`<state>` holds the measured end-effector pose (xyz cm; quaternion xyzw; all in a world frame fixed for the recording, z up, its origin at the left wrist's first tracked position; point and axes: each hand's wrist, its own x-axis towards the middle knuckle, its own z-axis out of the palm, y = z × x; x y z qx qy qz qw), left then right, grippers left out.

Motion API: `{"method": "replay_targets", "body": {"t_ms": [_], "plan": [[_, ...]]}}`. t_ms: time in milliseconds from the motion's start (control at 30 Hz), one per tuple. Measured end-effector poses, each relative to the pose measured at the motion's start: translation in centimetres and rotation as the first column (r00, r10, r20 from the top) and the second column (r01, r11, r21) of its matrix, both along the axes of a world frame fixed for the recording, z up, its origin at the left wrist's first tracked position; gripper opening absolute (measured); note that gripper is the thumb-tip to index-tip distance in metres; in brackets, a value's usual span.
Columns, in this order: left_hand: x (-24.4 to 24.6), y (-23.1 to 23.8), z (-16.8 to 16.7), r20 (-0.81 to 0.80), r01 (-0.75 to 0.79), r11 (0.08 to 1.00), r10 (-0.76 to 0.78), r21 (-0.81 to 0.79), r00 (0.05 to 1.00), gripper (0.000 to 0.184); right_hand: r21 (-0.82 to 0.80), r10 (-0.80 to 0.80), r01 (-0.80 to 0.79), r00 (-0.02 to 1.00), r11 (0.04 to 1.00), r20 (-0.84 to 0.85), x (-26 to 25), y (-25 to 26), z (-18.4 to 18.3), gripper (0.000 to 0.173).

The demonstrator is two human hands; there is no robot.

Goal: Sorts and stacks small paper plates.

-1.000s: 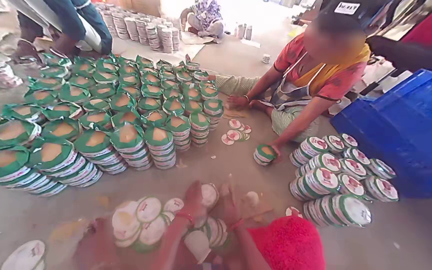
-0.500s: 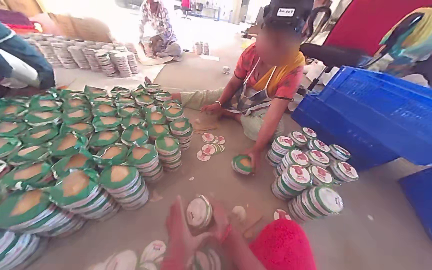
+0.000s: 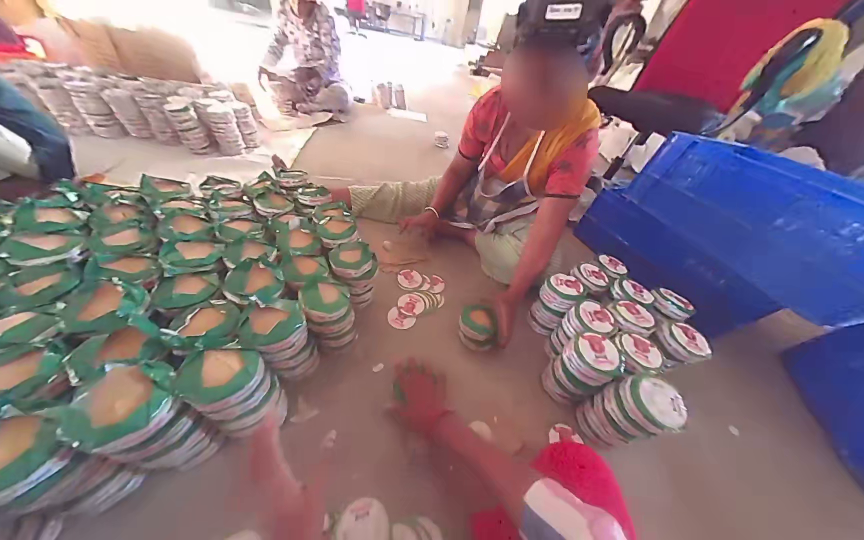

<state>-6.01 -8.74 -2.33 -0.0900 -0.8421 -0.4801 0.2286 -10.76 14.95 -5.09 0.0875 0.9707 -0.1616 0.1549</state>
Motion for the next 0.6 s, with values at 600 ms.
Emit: {"method": "replay_targets", "body": {"t_ms": [600], "plan": [[-6.1, -4.8, -1.6, 0.56, -0.47, 0.656, 0.087, 0.59, 0.824, 0.063, -0.382, 0.049, -0.143, 0.968, 0.913, -0.247, -5.6, -0.5, 3.4, 0.083]]}}
